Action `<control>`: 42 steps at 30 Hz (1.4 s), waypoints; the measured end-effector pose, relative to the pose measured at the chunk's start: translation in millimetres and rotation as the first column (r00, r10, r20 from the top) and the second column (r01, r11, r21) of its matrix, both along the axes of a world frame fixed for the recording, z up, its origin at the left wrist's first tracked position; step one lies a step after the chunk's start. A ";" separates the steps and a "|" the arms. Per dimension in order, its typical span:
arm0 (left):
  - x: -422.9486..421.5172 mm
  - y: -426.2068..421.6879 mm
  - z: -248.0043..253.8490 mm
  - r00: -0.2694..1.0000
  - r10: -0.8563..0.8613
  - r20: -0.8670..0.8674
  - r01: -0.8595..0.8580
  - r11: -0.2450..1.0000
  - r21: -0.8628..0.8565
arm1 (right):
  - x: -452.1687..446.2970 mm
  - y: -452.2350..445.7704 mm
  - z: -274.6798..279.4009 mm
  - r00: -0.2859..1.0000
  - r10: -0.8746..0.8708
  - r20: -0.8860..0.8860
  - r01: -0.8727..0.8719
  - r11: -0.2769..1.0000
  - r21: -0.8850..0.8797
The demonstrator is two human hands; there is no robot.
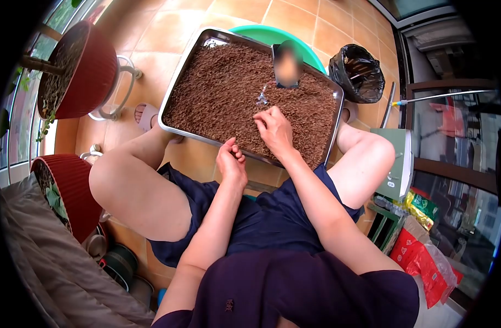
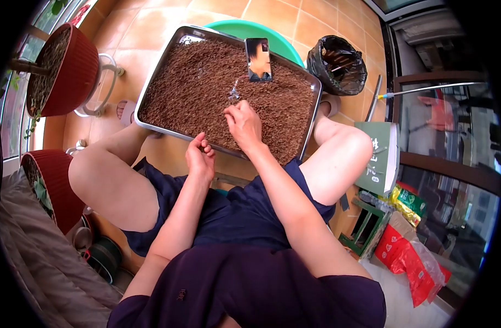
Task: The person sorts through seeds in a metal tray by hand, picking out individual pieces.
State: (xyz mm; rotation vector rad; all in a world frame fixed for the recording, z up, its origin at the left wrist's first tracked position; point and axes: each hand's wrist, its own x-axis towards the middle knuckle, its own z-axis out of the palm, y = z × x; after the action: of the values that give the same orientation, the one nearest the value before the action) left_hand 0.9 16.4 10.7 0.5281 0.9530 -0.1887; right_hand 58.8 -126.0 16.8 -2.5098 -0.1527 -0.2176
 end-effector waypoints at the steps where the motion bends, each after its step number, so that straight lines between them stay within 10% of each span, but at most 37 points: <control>1: 0.0 1.0 -0.2 1.000 -0.008 0.005 0.008 1.000 -0.003 | 7.4 5.8 -6.0 1.000 0.027 0.013 -0.026 0.999 -0.048; 7: 3.8 3.6 1.5 1.000 0.018 -0.017 -0.018 1.000 0.004 | 26.9 20.2 -33.1 0.986 0.164 -0.016 -0.159 0.921 -0.355; 11: 4.5 0.6 8.5 1.000 -0.001 -0.008 0.001 1.000 -0.011 | 12.3 0.5 -11.9 0.989 0.145 -0.023 -0.146 0.958 -0.245; 18: 2.3 -10.9 6.1 0.998 -0.055 0.014 0.055 0.998 -0.005 | -9.2 -63.6 -10.9 0.825 -0.069 -0.561 0.357 0.833 0.422; 33: -4.2 -1.0 2.8 0.996 -0.089 0.001 0.089 0.996 0.026 | 25.8 31.0 -30.3 0.988 0.142 -0.056 -0.153 0.944 -0.294; 42: -0.3 -12.4 15.0 0.998 -0.059 0.013 0.059 0.998 -0.022 | 0.8 -17.2 17.0 0.919 -0.042 -0.391 0.045 0.999 -0.001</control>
State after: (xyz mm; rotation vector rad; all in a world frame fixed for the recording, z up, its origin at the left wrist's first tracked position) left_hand 0.6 4.0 25.8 0.5361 0.9226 -0.2485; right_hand 59.6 -143.3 33.8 -2.4931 0.0674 0.2686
